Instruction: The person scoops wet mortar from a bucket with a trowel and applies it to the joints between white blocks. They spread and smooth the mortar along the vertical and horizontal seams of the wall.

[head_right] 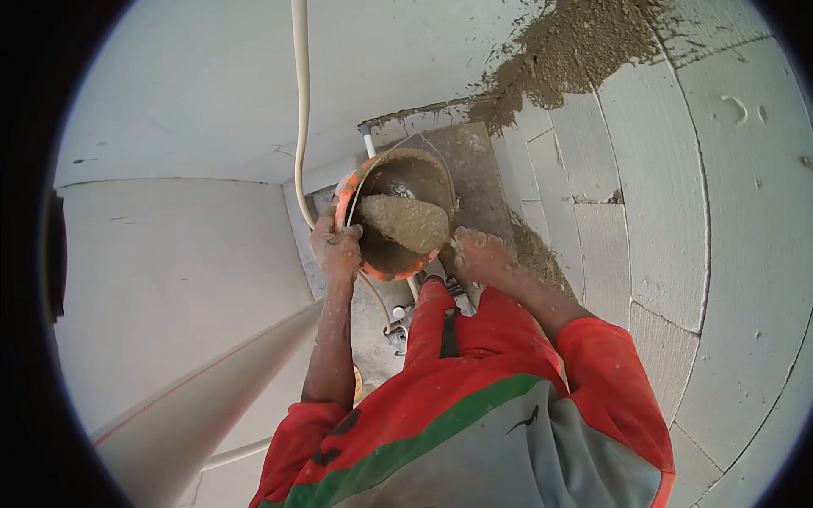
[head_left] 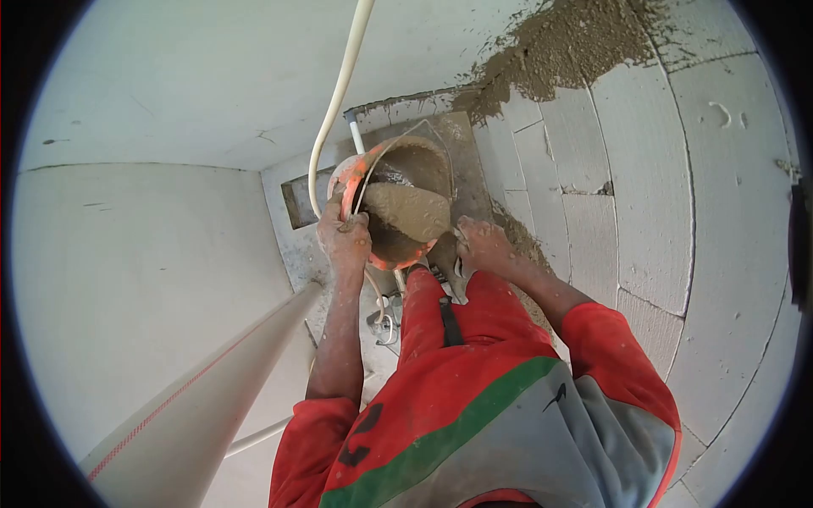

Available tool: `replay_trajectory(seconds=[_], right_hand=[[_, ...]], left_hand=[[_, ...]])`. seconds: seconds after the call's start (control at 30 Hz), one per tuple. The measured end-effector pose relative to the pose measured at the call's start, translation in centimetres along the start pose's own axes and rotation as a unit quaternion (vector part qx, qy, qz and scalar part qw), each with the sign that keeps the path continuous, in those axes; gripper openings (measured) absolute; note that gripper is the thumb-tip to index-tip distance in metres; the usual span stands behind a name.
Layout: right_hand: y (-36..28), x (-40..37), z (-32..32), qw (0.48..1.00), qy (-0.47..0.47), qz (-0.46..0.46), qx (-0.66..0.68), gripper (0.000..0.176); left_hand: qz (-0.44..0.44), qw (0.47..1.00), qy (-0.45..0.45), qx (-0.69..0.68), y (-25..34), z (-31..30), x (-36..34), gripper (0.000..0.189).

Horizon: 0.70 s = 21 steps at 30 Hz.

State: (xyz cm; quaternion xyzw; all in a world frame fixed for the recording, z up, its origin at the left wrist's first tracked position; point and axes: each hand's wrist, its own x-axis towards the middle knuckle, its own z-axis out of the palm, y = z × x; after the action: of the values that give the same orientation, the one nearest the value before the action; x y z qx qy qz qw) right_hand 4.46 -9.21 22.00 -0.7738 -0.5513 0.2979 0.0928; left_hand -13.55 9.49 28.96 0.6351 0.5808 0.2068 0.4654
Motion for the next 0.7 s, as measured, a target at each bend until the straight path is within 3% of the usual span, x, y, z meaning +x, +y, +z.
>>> replay_trajectory(seconds=[0.1, 0.13, 0.2, 0.33, 0.4, 0.5, 0.53, 0.6, 0.63, 0.67, 0.7], right_hand=[[0.0, 0.0, 0.2, 0.999, 0.013, 0.035, 0.0, 0.029], [-0.2, 0.8, -0.4, 0.999, 0.012, 0.039, -0.003, 0.027], [-0.7, 0.1, -0.3, 0.998, 0.001, -0.008, -0.062, 0.022], [-3.9, -0.9, -4.4, 0.983, 0.046, -0.156, -0.084, 0.017], [-5.5, -1.6, -5.0, 0.991, 0.011, -0.131, -0.017, 0.019], [-8.6, -3.1, -11.0, 0.974, -0.042, -0.101, 0.199, 0.025], [-9.2, -3.3, -13.5, 0.968, -0.129, -0.032, 0.213, 0.031], [-5.1, -2.6, -13.2, 0.897, -0.215, -0.015, 0.385, 0.033], [-3.4, -2.7, -14.7, 0.855, -0.208, 0.098, 0.466, 0.034], [-0.6, -2.4, -16.2, 0.891, -0.116, 0.212, 0.383, 0.03], [2.1, -2.1, -17.7, 0.891, -0.027, 0.333, 0.309, 0.026]], left_hand=[[0.026, 0.999, 0.006, 0.028, -1.0, 0.5, 0.7, 0.046], [-0.003, 1.0, 0.004, -0.02, -0.3, 0.4, 1.2, 0.045], [-0.085, 0.991, -0.007, -0.107, 0.3, -0.7, 0.0, 0.043], [-0.078, 0.987, 0.011, -0.142, -1.1, -3.3, 0.5, 0.039], [-0.034, 0.991, 0.035, -0.124, -3.0, -4.7, 1.4, 0.037], [-0.009, 0.989, 0.081, -0.126, -4.4, -5.9, 1.3, 0.038], [-0.006, 0.986, 0.101, -0.13, -4.5, -6.4, 1.4, 0.039], [0.029, 0.987, 0.126, -0.092, -4.9, -6.7, 2.0, 0.041], [0.043, 0.988, 0.134, -0.069, -5.5, -7.2, 1.8, 0.043], [0.067, 0.986, 0.151, -0.024, -7.7, -7.5, 2.4, 0.045], [0.062, 0.987, 0.149, -0.007, -7.6, -7.5, 2.5, 0.045]])
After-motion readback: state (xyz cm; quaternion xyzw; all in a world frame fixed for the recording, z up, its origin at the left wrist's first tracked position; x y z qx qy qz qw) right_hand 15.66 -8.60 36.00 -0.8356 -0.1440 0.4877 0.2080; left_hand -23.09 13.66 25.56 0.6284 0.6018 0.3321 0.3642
